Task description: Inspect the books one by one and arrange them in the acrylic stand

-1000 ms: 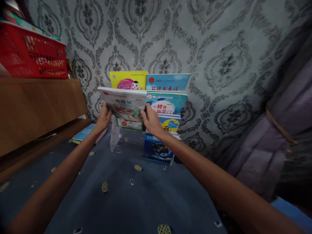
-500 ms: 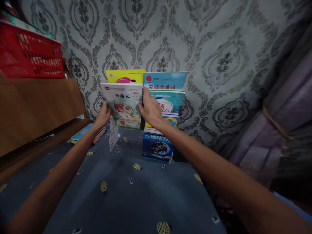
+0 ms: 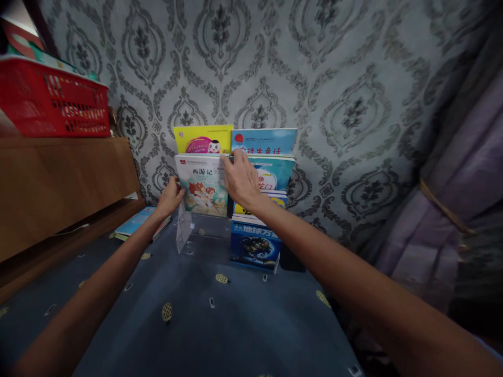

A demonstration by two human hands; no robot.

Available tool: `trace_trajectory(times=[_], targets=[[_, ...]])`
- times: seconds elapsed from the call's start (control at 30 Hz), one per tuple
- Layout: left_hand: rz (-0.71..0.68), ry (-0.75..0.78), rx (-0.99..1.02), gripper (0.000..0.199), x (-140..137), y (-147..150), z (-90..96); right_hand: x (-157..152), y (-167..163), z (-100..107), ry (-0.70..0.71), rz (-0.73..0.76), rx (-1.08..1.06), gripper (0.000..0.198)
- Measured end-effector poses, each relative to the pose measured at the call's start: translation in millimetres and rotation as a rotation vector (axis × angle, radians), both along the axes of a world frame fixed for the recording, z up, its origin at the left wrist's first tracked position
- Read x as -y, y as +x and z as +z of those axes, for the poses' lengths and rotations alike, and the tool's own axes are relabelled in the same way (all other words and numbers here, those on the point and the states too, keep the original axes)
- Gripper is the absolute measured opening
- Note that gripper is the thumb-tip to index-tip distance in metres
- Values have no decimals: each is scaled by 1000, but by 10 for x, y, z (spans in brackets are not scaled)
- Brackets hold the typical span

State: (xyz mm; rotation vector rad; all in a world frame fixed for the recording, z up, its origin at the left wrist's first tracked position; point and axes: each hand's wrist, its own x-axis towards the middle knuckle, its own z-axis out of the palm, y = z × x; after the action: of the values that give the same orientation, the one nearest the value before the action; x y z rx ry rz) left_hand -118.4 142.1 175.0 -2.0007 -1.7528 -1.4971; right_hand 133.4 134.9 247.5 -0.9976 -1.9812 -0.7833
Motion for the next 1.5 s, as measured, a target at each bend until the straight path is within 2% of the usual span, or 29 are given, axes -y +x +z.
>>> trace_trajectory(times=[0.13,0.27,0.53,0.63,0.77,1.03,1.3,1.5], targets=[[4,109,23,55,-4,25,41,34,-21,3,47,-57,52,40],[-81,255,-6,64,-52,18,159,89,-44,40,49,-79,94,41],[-166,261,58,72,-183,-19,381,-80,-84,66,43,-28,120,50],[-181,260,22,70,-169,-6,424,-136,-87,55,30,-39,108,51],[-81,205,83,66,-117,69,414,-137,-72,42,35,-34,114,55],[84,89,70,31,-64,213,382,-142,-61,66,11,-29,109,47],[120,124,33,27,-119,201,367,-138,-45,70,4,-19,107,45],[98,93,8,28,-121,172,381,-142,-30,65,34,-16,119,46]])
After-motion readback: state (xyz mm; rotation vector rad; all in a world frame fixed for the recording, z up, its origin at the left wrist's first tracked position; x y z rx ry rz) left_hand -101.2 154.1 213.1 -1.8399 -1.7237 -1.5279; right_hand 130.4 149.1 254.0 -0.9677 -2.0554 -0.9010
